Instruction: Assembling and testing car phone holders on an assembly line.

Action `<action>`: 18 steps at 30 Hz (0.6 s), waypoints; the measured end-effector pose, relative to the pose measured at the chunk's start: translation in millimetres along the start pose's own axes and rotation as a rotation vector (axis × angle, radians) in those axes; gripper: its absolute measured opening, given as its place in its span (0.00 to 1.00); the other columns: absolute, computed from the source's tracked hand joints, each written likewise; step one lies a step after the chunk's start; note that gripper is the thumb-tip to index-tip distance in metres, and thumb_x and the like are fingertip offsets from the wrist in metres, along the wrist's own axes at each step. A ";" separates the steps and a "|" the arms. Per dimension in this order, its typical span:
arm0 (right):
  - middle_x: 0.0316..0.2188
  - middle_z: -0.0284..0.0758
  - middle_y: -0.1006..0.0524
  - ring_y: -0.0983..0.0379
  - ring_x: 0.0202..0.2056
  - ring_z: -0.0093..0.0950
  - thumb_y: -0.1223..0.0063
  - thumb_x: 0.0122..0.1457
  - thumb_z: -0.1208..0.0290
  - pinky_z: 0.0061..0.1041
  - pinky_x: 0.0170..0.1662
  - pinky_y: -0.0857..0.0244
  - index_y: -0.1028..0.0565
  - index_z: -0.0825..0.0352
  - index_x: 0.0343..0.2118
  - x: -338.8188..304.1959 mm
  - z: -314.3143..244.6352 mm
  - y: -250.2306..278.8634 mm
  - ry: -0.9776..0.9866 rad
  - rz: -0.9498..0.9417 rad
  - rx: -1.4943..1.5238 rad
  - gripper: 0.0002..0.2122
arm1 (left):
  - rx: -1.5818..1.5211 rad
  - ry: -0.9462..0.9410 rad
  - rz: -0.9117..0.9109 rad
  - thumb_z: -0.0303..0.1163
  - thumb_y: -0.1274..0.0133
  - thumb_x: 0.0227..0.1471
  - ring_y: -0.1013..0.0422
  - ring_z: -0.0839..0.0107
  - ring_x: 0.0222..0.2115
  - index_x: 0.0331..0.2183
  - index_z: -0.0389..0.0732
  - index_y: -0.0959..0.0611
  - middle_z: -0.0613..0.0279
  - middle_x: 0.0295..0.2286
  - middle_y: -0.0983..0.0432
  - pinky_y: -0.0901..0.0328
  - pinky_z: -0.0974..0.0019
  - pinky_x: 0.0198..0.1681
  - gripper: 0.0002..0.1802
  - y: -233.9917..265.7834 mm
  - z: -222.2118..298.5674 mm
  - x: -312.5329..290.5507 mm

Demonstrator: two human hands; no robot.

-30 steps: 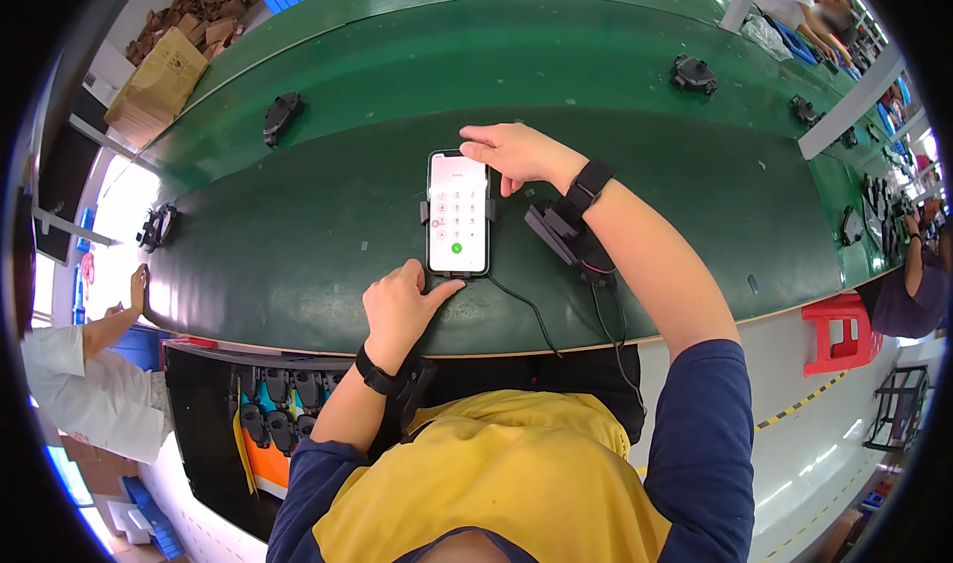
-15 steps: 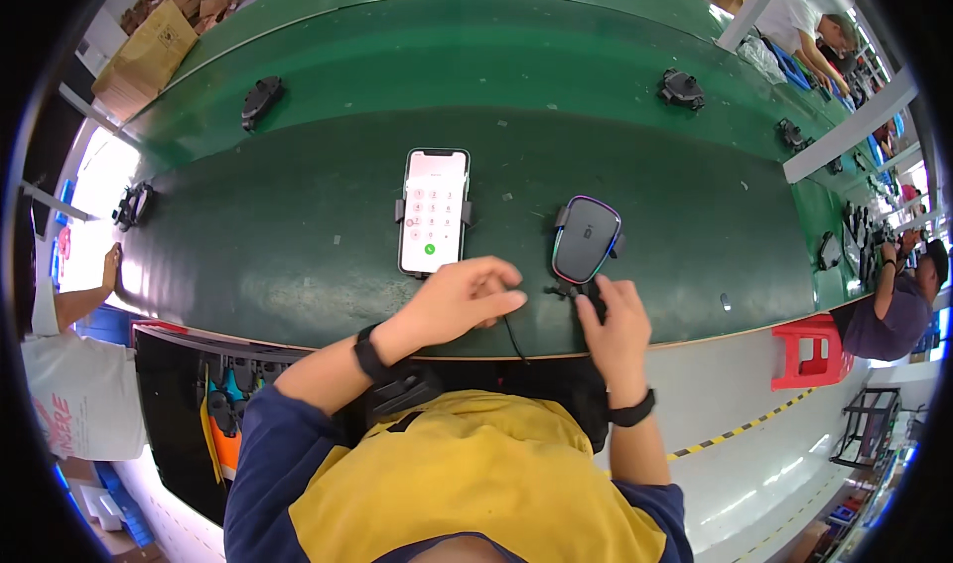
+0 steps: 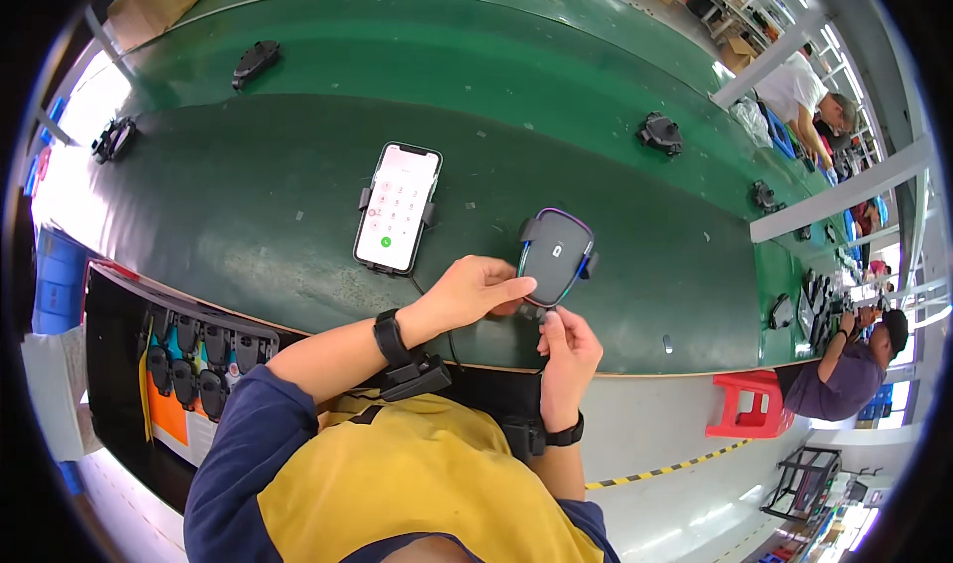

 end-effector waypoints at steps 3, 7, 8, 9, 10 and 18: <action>0.18 0.27 0.31 0.38 0.18 0.14 0.51 0.55 0.73 0.12 0.20 0.46 0.27 0.73 0.31 -0.5 -6.7 -1.2 0.163 0.055 -0.060 0.07 | -0.370 -0.182 -0.014 0.38 0.45 0.48 0.30 0.79 0.24 0.29 0.33 0.24 0.64 0.24 0.25 0.35 0.76 0.29 0.16 -17.0 17.8 7.9; 0.17 0.27 0.32 0.39 0.17 0.14 0.53 0.57 0.71 0.12 0.20 0.46 0.27 0.72 0.30 3.9 -15.2 9.7 0.139 0.057 -0.047 0.08 | -0.480 -0.187 -0.172 0.33 0.45 0.47 0.31 0.80 0.28 0.35 0.33 0.26 0.64 0.29 0.26 0.36 0.76 0.31 0.16 -35.6 32.0 22.5; 0.16 0.27 0.32 0.39 0.17 0.13 0.53 0.57 0.71 0.12 0.21 0.46 0.27 0.71 0.29 6.8 -16.4 14.1 0.092 0.044 -0.026 0.08 | -0.518 -0.169 -0.182 0.33 0.45 0.47 0.31 0.79 0.28 0.36 0.33 0.27 0.64 0.29 0.27 0.36 0.76 0.31 0.16 -39.0 29.5 26.7; 0.16 0.27 0.32 0.39 0.17 0.13 0.53 0.57 0.71 0.12 0.21 0.46 0.27 0.71 0.29 9.3 -20.1 17.3 0.107 0.072 -0.028 0.08 | -0.556 -0.151 -0.195 0.33 0.45 0.47 0.31 0.79 0.28 0.37 0.33 0.27 0.64 0.29 0.27 0.36 0.75 0.31 0.17 -41.9 26.7 30.5; 0.16 0.26 0.32 0.39 0.16 0.13 0.54 0.58 0.70 0.12 0.20 0.46 0.27 0.71 0.28 12.4 -18.4 10.8 0.051 0.005 -0.059 0.08 | -0.593 -0.133 -0.212 0.33 0.45 0.47 0.31 0.79 0.28 0.38 0.34 0.28 0.64 0.29 0.27 0.36 0.75 0.31 0.18 -44.2 25.8 33.9; 0.14 0.24 0.32 0.41 0.14 0.11 0.52 0.57 0.67 0.12 0.17 0.49 0.26 0.68 0.25 22.9 13.3 -5.8 -0.081 -0.103 -0.070 0.10 | -0.672 -0.032 -0.288 0.33 0.47 0.49 0.28 0.70 0.33 0.42 0.34 0.30 0.58 0.33 0.27 0.34 0.70 0.35 0.20 -33.1 12.1 42.2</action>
Point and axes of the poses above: each hand's wrist, its own x-axis towards the middle knuckle, its own y-axis out of the back of the hand, z = x × y, the point moved 6 cm from there along x, towards the middle knuckle
